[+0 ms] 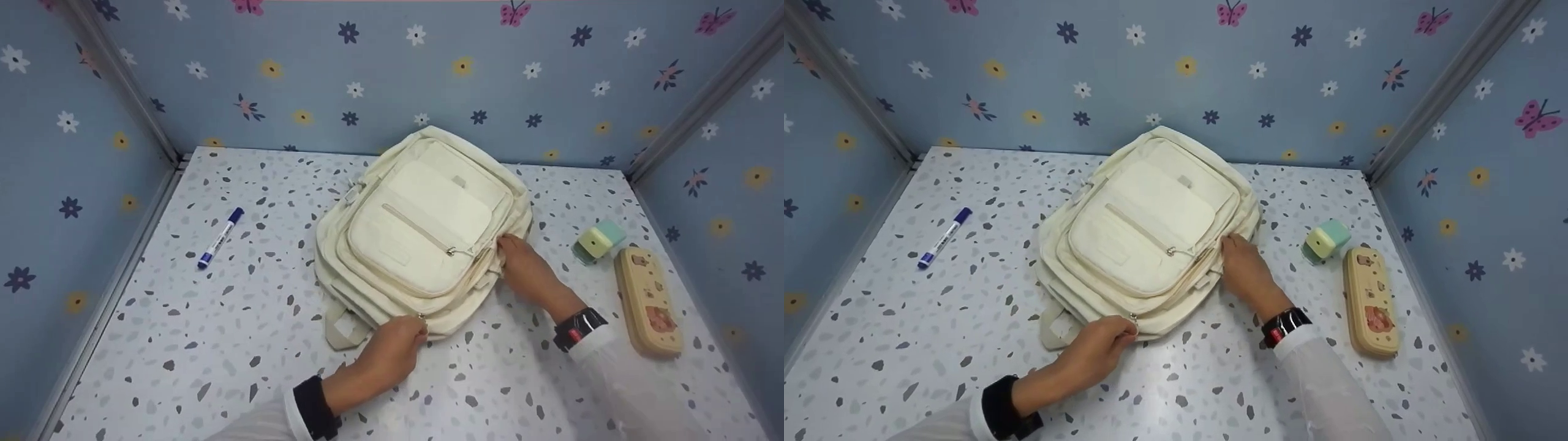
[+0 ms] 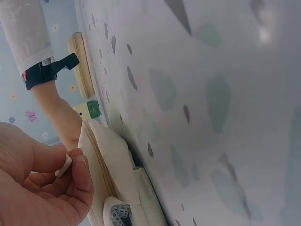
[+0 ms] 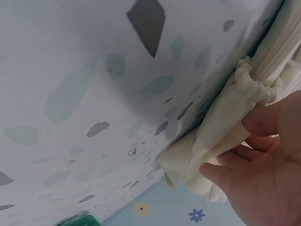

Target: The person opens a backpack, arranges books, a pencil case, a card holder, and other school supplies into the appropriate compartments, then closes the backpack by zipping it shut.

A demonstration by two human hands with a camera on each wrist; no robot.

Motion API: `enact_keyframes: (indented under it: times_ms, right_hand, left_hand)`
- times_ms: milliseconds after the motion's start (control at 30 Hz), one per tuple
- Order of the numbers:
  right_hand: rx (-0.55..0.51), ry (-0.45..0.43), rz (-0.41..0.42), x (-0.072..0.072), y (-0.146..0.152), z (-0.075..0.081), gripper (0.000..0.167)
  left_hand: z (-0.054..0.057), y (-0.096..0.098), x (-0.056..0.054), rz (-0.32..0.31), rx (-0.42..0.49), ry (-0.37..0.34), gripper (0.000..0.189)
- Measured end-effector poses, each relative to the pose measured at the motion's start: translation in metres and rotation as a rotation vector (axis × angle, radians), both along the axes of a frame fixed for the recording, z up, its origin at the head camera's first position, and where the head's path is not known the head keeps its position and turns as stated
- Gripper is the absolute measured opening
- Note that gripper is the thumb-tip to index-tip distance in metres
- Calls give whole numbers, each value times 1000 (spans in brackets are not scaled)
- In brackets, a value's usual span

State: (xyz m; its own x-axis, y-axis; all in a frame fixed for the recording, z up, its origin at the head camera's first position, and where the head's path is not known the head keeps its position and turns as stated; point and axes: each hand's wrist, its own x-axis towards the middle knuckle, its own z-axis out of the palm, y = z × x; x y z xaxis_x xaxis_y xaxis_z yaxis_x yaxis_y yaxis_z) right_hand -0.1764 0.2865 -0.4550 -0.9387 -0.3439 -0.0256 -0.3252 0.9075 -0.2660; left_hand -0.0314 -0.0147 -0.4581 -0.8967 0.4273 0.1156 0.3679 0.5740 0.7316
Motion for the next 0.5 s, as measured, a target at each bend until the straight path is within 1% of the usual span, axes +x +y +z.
enact_keyframes:
  times_ms: [67,133,200,300,367,400,433,500]
  right_hand:
    - [6,-29,-26,1,2,0,53]
    - [5,-1,-40,4,3,0,54]
    - [-12,67,-45,9,1,2,53]
    - [-89,187,-27,22,-10,6,50]
    - [-147,229,14,34,-22,8,50]
    - [-172,235,50,41,-28,9,52]
    - [-187,232,90,47,-35,10,54]
    - [-182,224,195,60,-47,10,61]
  left_hand:
    - [0,3,-1,-10,4,-4,7]
    - [0,5,-1,-13,19,-17,7]
    - [1,5,-1,-12,41,-39,8]
    - [1,1,-1,-6,82,-73,10]
    - [2,-2,0,-5,119,-86,11]
    - [2,-3,0,-5,137,-86,11]
    - [2,-4,0,-6,159,-89,12]
    - [1,-4,-1,-9,209,-100,12]
